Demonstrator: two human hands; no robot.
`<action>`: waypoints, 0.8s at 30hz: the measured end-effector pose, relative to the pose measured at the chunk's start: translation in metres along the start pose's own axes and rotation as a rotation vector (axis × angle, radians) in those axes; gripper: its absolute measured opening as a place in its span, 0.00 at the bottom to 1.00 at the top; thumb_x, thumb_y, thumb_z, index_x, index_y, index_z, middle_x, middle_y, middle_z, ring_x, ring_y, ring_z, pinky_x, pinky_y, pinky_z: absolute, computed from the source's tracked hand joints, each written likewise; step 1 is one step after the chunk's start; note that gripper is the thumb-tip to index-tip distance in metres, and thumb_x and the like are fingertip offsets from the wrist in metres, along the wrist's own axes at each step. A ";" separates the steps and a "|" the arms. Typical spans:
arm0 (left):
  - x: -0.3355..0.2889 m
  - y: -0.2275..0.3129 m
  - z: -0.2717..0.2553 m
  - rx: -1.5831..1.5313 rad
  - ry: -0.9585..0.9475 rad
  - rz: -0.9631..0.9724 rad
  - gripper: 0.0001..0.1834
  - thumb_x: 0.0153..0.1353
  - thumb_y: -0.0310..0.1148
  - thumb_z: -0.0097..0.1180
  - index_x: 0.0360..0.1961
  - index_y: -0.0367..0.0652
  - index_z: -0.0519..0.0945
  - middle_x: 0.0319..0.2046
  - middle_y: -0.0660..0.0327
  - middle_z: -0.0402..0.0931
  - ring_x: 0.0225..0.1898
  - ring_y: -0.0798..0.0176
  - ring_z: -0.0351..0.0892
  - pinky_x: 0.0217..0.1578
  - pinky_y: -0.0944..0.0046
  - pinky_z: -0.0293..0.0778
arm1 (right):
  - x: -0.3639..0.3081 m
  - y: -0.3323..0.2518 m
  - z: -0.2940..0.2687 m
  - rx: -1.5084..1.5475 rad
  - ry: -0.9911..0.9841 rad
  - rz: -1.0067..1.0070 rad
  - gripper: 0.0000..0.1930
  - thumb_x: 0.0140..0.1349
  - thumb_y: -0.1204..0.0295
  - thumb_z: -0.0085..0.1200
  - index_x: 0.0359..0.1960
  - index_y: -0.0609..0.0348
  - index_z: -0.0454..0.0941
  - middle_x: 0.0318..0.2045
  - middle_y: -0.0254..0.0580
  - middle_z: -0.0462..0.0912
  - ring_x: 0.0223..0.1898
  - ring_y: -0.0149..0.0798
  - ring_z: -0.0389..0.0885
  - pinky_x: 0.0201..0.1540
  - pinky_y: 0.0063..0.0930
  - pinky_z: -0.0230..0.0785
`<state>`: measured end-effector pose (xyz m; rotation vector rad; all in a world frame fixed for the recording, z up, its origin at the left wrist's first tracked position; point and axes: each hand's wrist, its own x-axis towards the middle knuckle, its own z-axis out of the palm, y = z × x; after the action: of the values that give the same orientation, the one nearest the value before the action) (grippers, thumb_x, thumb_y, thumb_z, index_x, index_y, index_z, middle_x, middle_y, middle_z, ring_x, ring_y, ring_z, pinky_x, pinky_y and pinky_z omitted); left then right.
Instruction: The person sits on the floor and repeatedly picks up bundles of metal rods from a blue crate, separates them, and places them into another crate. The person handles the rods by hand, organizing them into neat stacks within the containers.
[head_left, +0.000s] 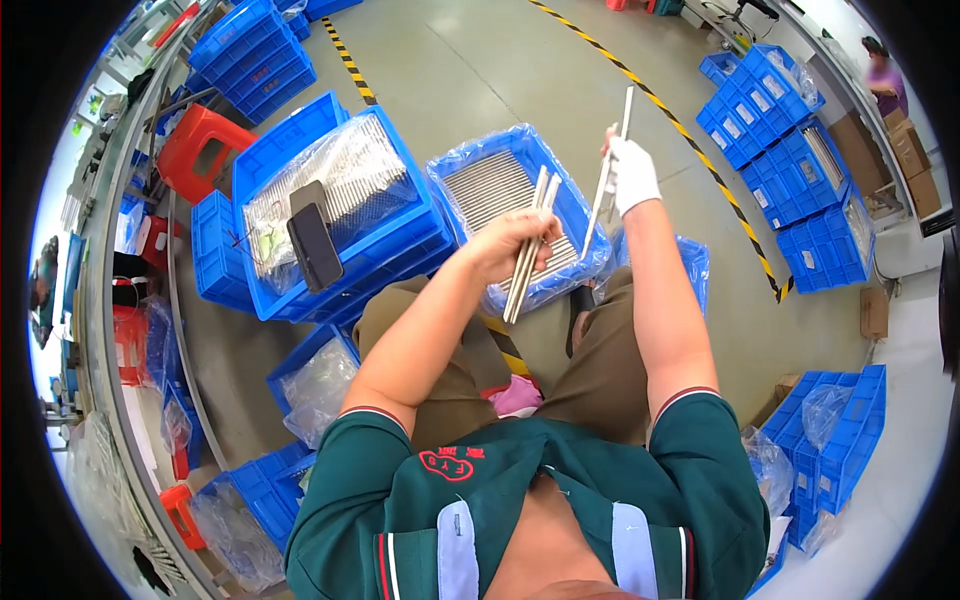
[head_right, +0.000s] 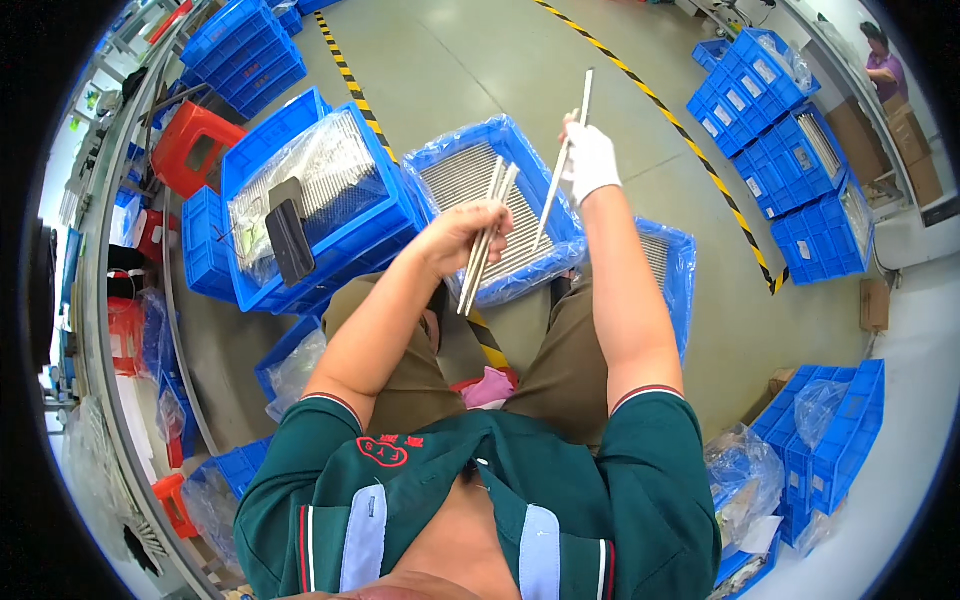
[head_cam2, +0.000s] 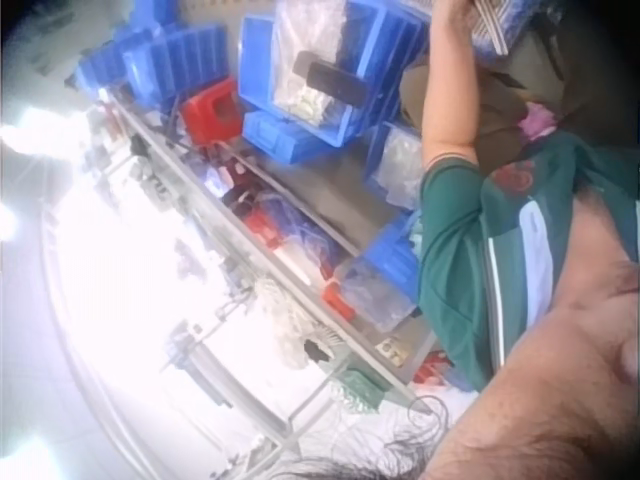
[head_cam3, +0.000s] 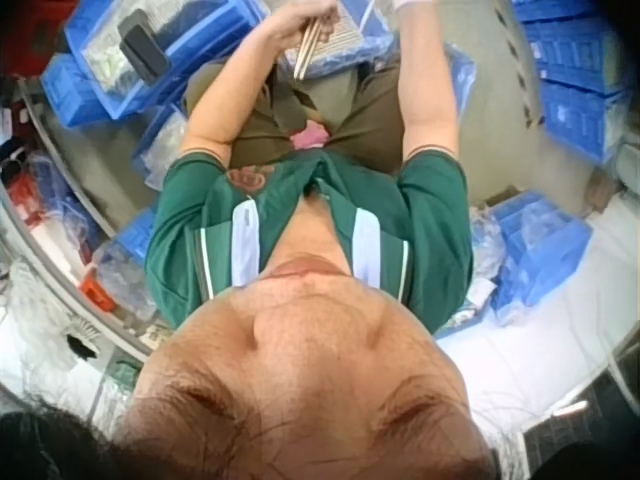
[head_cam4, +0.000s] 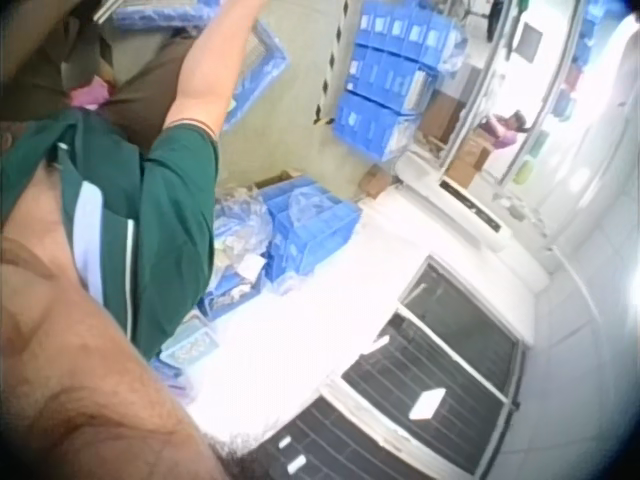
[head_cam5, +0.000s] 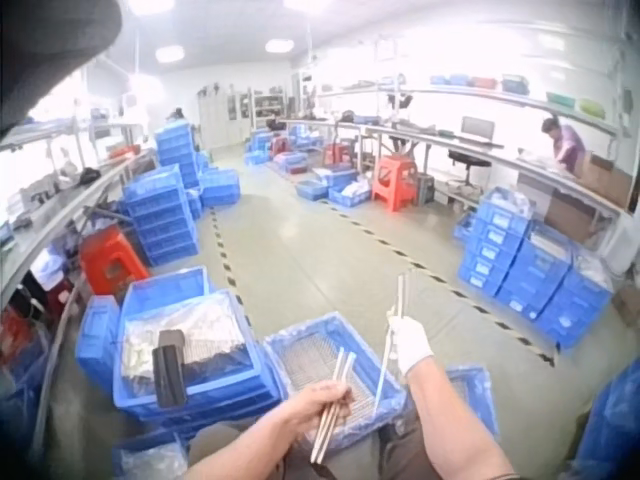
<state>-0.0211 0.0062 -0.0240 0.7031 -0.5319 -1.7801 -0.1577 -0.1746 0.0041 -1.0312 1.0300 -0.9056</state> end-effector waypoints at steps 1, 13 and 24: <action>0.002 0.006 -0.002 -0.024 0.006 0.054 0.13 0.62 0.39 0.53 0.36 0.38 0.75 0.30 0.60 0.75 0.30 0.65 0.79 0.30 0.62 0.79 | -0.006 0.003 -0.002 0.085 -0.169 0.100 0.12 0.58 0.61 0.56 0.22 0.51 0.72 0.12 0.26 0.65 0.09 0.24 0.57 0.10 0.22 0.47; 0.008 0.006 -0.013 -0.246 -0.092 0.086 0.15 0.62 0.41 0.54 0.36 0.38 0.76 0.31 0.60 0.73 0.28 0.64 0.72 0.28 0.63 0.71 | -0.047 0.026 0.043 -0.494 -0.417 -0.140 0.18 0.57 0.55 0.56 0.27 0.61 0.78 0.18 0.38 0.78 0.21 0.30 0.74 0.27 0.27 0.67; -0.001 0.043 -0.030 -0.158 0.438 0.427 0.16 0.63 0.43 0.52 0.36 0.39 0.74 0.22 0.65 0.68 0.22 0.68 0.69 0.24 0.64 0.69 | -0.062 0.013 0.025 0.118 -0.727 0.406 0.18 0.65 0.69 0.43 0.57 0.55 0.66 0.21 0.32 0.72 0.15 0.24 0.65 0.15 0.18 0.56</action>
<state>0.0299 -0.0065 -0.0170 0.7743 -0.2174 -1.2089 -0.1492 -0.1071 0.0099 -0.8998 0.5254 -0.2117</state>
